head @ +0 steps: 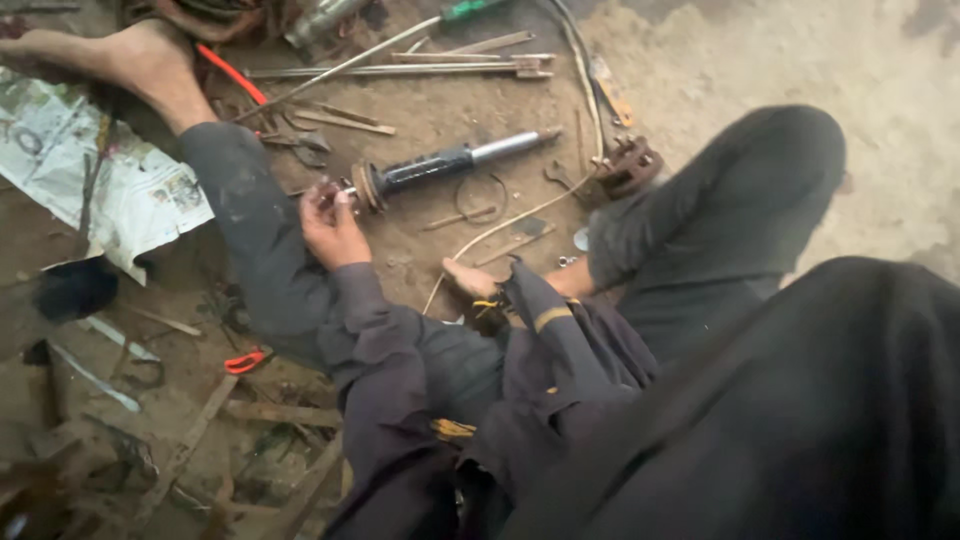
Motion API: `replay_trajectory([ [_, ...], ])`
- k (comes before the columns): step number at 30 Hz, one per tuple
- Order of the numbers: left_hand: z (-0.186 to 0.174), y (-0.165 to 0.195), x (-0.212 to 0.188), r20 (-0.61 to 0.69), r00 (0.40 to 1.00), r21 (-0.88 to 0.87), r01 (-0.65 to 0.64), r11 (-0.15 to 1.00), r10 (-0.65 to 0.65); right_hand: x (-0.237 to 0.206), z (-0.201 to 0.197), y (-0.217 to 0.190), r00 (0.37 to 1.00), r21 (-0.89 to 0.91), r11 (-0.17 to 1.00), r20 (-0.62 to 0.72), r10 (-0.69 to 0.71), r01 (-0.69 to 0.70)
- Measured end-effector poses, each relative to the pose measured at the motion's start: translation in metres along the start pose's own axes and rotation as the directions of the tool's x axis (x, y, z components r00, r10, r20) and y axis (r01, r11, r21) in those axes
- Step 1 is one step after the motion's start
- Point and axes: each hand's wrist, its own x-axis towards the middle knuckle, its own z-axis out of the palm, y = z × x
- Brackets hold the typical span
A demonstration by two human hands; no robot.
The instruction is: The person sits on the floor and assembles a cylindrical mechanical component by hand. They repeatedly slide a dark sleeve over a metal rod, adjust its position, and rotate the assembly to check the fit.
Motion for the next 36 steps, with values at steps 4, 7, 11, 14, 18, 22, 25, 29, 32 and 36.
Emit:
replay_trajectory([
  [4,0.014,0.001,-0.025,0.004,0.989,0.574,-0.125,0.809,0.149,0.021,0.040,-0.022,0.995,0.008,0.999,-0.095,0.037,-0.037],
  [7,0.007,0.011,-0.033,0.014,0.991,0.518,-0.123,0.846,0.135,0.040,0.069,-0.054,0.992,0.032,0.998,-0.114,0.057,-0.053],
  [11,0.003,0.025,-0.035,-0.047,0.998,0.641,-0.005,0.768,0.046,0.063,0.126,-0.092,0.980,0.165,0.966,-0.039,-0.197,0.201],
  [14,0.013,0.017,-0.031,0.072,0.986,0.386,-0.167,0.907,0.150,0.055,0.130,-0.087,0.995,0.094,0.994,-0.089,-0.045,0.053],
  [18,0.013,0.000,-0.034,0.209,0.959,0.600,-0.279,0.750,0.190,0.038,0.113,-0.062,0.992,0.120,0.991,-0.116,-0.053,0.067],
  [22,0.022,-0.013,-0.035,0.230,0.966,0.278,-0.178,0.944,0.114,0.034,0.114,-0.060,0.984,0.183,0.977,-0.158,-0.080,0.109],
  [25,0.023,-0.005,-0.032,0.239,0.914,0.452,-0.404,0.796,0.328,0.028,0.130,-0.062,0.972,0.243,0.947,-0.155,-0.177,0.212],
  [29,0.026,0.019,-0.038,0.383,0.803,0.532,-0.596,0.602,0.457,0.005,0.117,0.043,0.845,0.291,0.907,-0.356,0.398,-0.305],
  [32,0.044,0.032,-0.033,0.569,0.762,0.573,-0.637,0.515,0.310,-0.019,0.107,0.171,0.634,-0.162,0.738,-0.650,0.420,-0.655],
  [36,0.079,0.041,-0.015,0.699,0.607,0.524,-0.795,0.306,0.379,-0.040,0.130,0.260,0.397,0.591,0.597,-0.445,0.803,-0.543],
])
